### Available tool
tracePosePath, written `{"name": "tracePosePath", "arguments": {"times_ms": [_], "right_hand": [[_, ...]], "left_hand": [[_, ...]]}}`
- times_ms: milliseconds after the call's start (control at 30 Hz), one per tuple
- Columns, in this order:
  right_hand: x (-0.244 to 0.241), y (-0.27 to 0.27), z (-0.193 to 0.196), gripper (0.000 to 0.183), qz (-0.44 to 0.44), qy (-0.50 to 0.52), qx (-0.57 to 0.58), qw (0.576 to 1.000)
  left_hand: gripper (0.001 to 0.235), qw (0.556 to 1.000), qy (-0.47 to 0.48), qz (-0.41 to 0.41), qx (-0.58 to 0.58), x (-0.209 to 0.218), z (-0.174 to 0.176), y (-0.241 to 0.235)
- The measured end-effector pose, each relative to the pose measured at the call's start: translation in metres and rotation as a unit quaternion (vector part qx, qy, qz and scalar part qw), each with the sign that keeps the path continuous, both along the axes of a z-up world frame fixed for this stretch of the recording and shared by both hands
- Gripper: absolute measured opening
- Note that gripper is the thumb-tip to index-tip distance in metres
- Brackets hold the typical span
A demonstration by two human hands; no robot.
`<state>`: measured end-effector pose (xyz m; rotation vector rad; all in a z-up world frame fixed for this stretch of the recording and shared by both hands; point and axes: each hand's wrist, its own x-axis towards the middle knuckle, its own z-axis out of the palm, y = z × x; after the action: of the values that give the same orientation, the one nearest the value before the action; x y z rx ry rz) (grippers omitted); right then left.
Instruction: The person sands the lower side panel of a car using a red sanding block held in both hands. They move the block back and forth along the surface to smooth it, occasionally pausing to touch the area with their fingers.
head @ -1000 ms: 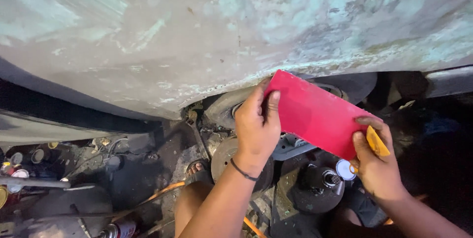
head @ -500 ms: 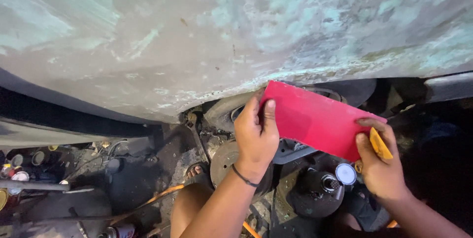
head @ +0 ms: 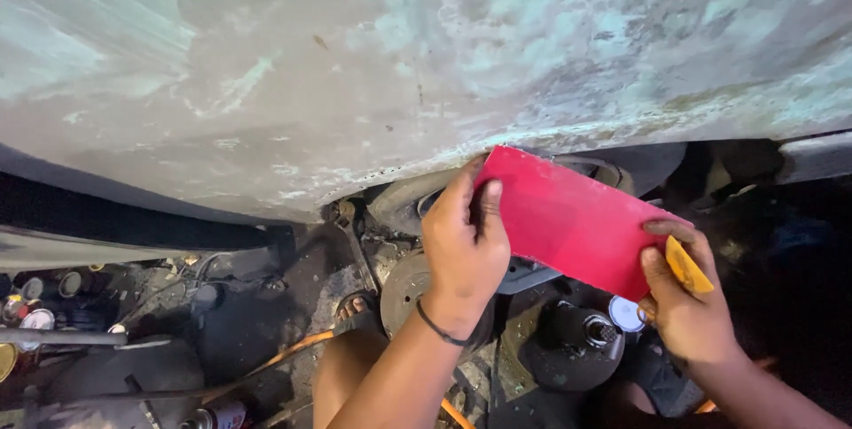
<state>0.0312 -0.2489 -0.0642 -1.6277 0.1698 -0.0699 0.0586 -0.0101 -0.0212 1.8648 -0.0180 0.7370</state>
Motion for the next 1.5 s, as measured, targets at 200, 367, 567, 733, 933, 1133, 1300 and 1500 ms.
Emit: {"name": "tracePosePath", "arguments": {"times_ms": [200,367,567,733,933,1133,1300,1500], "right_hand": [[-0.005,0.002,-0.002,0.015,0.002,0.008,-0.014,1.000],[-0.013,0.003,-0.007,0.019,0.012,0.030,0.015,0.999],[-0.026,-0.002,0.017,0.018,-0.011,-0.017,-0.079,0.997],[-0.028,-0.020,0.017,0.021,0.032,-0.151,-0.203,0.967],[-0.022,-0.024,0.018,0.021,0.035,-0.170,-0.215,0.961],[-0.016,-0.031,0.019,0.022,0.033,-0.187,-0.220,0.957],[-0.014,-0.028,0.022,0.021,0.033,-0.182,-0.221,0.958],[-0.011,-0.027,0.017,0.020,0.005,-0.130,-0.169,0.977]], "left_hand": [[0.032,0.999,0.008,0.009,0.038,-0.001,0.005,0.006],[0.033,0.998,-0.003,0.016,0.064,-0.007,0.008,0.009],[0.033,0.995,0.096,-0.030,0.010,-0.018,0.013,0.010],[0.037,0.991,0.130,-0.021,-0.013,-0.023,0.011,0.006],[0.037,0.989,0.138,-0.027,-0.038,-0.021,0.010,0.002],[0.038,0.984,0.153,-0.062,-0.069,-0.021,0.020,0.002],[0.039,0.988,0.133,-0.061,-0.044,-0.017,0.018,0.002],[0.038,0.993,0.089,-0.070,-0.041,-0.015,0.018,0.003]]}}
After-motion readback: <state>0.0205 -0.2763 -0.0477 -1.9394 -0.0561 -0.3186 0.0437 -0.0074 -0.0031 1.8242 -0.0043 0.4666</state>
